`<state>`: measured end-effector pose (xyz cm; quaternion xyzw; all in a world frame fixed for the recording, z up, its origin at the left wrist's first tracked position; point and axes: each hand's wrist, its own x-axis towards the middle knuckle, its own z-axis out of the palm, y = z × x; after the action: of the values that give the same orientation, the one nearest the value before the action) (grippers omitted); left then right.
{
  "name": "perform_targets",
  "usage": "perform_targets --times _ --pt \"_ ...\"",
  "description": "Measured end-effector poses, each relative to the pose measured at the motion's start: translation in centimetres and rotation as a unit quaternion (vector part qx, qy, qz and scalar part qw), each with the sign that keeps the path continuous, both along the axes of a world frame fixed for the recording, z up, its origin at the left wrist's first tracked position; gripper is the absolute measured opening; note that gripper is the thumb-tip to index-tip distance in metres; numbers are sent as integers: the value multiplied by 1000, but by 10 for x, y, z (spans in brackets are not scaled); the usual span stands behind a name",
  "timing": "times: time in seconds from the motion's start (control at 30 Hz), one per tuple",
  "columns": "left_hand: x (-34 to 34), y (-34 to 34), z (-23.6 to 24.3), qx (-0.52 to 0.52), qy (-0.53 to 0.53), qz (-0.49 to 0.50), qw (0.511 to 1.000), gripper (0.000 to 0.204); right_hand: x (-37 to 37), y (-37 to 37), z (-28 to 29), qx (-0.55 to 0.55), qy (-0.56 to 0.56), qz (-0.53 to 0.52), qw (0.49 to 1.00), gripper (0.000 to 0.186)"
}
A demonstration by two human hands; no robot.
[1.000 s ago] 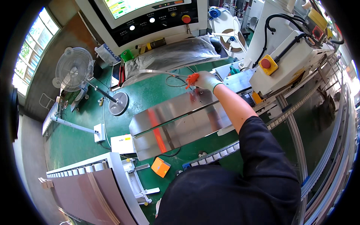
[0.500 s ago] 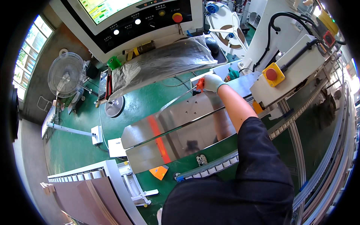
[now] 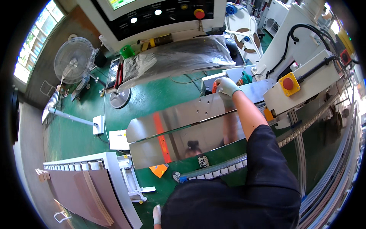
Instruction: The person feeds wooden boards into an edge-banding machine, threads an edge-banding strip into the machine feeder, continues running boards through the machine, and stacks the finished boards onto a table by hand.
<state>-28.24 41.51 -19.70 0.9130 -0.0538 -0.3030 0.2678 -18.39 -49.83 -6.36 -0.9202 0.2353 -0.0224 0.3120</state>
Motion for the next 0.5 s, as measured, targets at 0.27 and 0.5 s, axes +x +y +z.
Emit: perform_targets --times 0.27,0.5 --pt "52 -44 42 -26 53 141 988 44 -13 71 36 -163 -102 -110 975 54" --pt "90 6 65 -321 -89 544 770 31 -47 176 -15 -191 -114 -180 958 63"
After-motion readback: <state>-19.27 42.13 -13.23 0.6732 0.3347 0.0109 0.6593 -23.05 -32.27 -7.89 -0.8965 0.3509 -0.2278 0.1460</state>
